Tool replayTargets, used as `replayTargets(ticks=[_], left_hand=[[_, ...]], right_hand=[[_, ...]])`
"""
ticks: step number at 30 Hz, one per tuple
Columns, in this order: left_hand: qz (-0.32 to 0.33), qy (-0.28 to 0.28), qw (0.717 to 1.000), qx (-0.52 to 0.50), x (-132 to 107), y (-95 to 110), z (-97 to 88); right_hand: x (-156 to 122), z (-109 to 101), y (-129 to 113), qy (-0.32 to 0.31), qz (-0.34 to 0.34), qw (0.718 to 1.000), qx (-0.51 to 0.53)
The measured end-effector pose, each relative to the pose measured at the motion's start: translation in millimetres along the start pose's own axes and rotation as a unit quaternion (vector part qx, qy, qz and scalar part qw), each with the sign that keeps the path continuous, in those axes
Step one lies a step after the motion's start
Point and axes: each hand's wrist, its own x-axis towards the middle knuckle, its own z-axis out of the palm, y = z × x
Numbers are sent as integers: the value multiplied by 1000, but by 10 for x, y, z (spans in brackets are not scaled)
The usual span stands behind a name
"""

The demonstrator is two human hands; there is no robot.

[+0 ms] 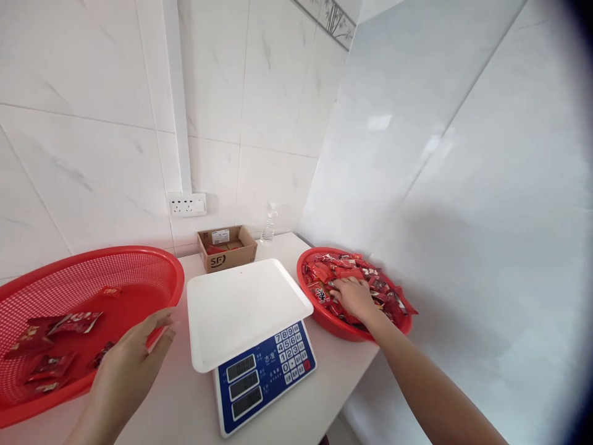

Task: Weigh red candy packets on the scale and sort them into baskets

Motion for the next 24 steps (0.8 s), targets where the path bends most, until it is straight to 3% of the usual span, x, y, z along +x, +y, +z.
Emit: replayTargets(ticks=[4,12,24], left_hand=[[-1,15,1000,-5,9,-80,-27],[-3,-16,1000,-3,-9,19,-56],[27,-21,999,-24,29,-32,35]], right_hand=[[72,-38,-104,1,42,999,22],[194,105,-144,-96,15,982,159],[318,193,-8,-75,24,946,315]])
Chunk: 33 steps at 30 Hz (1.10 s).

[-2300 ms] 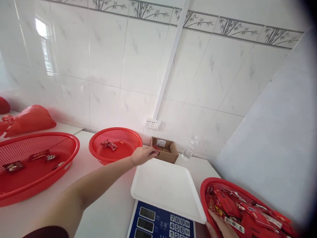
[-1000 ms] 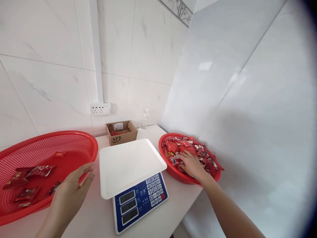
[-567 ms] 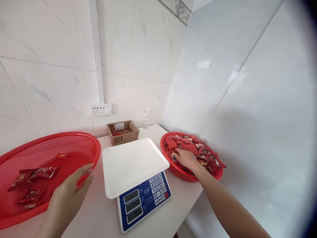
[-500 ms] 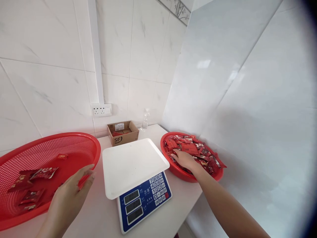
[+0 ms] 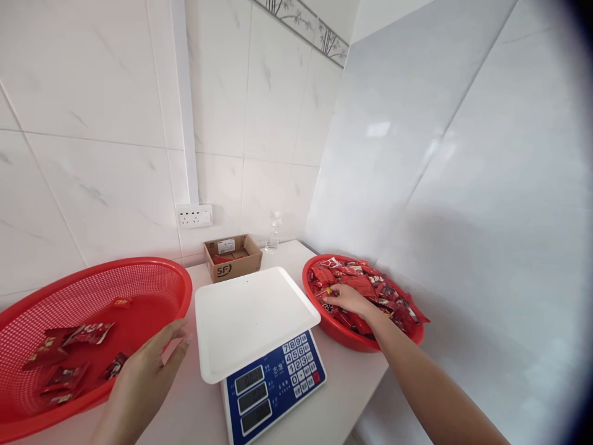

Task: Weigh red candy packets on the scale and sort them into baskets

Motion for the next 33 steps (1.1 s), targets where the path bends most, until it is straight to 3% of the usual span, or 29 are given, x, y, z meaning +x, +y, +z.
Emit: replayTargets(ticks=[6,15,19,21,24,26,28,30,33], left_hand=[[21,8,1000,9,-6,12,18],[57,-2,998,37,5,-77,71],[59,5,998,34,-5,-47,75],[63,0,998,27,-12,-18,83],[76,-14,997,14,-19,-5,111],[82,-18,996,11,-19,-20,138],[84,-13,996,14,-16,-44,170],[88,-6,996,19,-14,-63,200],[91,4,996,23,-17,-64,225]], right_hand=[[-62,21,3,38,-8,997,64],[-17,-36,-96,221,17,965,138],[-40,-65,-294,266,-3,947,179],[-94,16,-476,228,-39,940,251],[-183,264,-786,68,-76,918,384],[-222,461,-964,-14,-95,917,387],[-234,630,-1093,-40,-123,925,358],[-226,741,-1172,-24,-141,931,335],[-212,806,-1225,-10,-121,935,334]])
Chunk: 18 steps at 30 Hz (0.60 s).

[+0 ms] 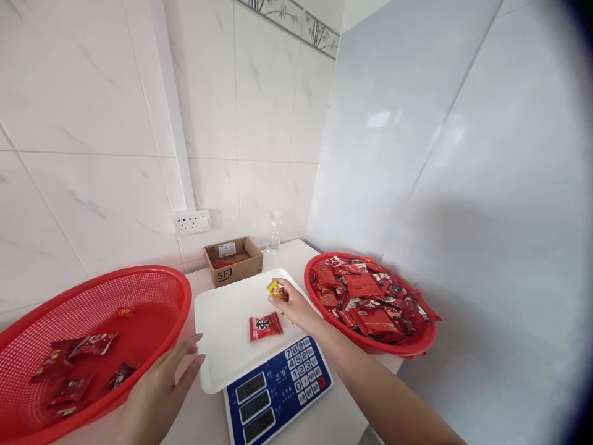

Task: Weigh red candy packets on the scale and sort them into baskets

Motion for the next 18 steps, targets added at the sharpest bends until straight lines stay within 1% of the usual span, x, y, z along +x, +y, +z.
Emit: replayTargets(ticks=[2,5,7,9,11,14,16,18], left_hand=[[-6,-2,1000,2,-3,22,-4],[-17,-18,1000,3,-13,78,-32],[-21,-30,999,3,-23,111,-48],[-24,-42,999,3,-34,131,-55],[-28,-51,998,-1,-48,137,-58],[-25,-62,998,-8,-70,151,-73],[-17,-68,997,-11,-84,170,-92],[-10,-74,997,-13,-97,191,-112]], right_hand=[[-4,12,-12,-17,26,999,27],[-33,9,-32,-68,52,992,87],[-52,-4,-31,-84,70,989,102],[-60,-28,-15,-70,70,993,59],[-57,-54,1,-44,35,998,-29],[-53,-78,-9,-11,-19,991,-133],[-55,-80,-32,-7,-22,986,-165],[-53,-78,-40,-24,-13,982,-189]])
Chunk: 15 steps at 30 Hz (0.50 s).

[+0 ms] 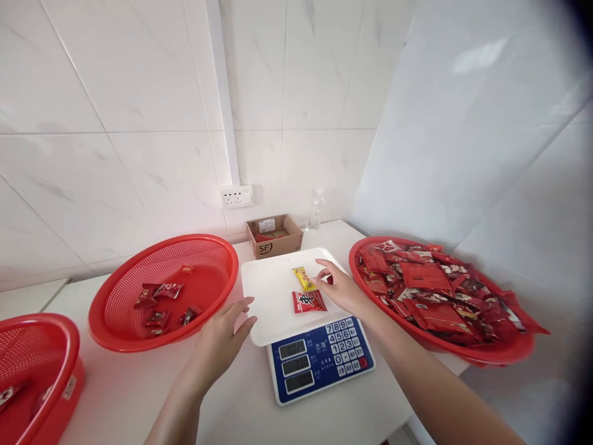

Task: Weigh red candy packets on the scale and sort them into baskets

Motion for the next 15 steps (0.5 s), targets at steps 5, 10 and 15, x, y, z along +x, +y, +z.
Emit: replayTargets(ticks=[5,10,15], left_hand=[[7,-15,1000,-4,-25,18,-15],[12,-31,999,-4,-35,15,-10],[18,-34,999,-2,-41,12,-7]], right_hand=[[39,19,99,19,-8,999,-49],[64,53,172,41,-78,993,-75],[24,174,97,-31,-89,986,-135]])
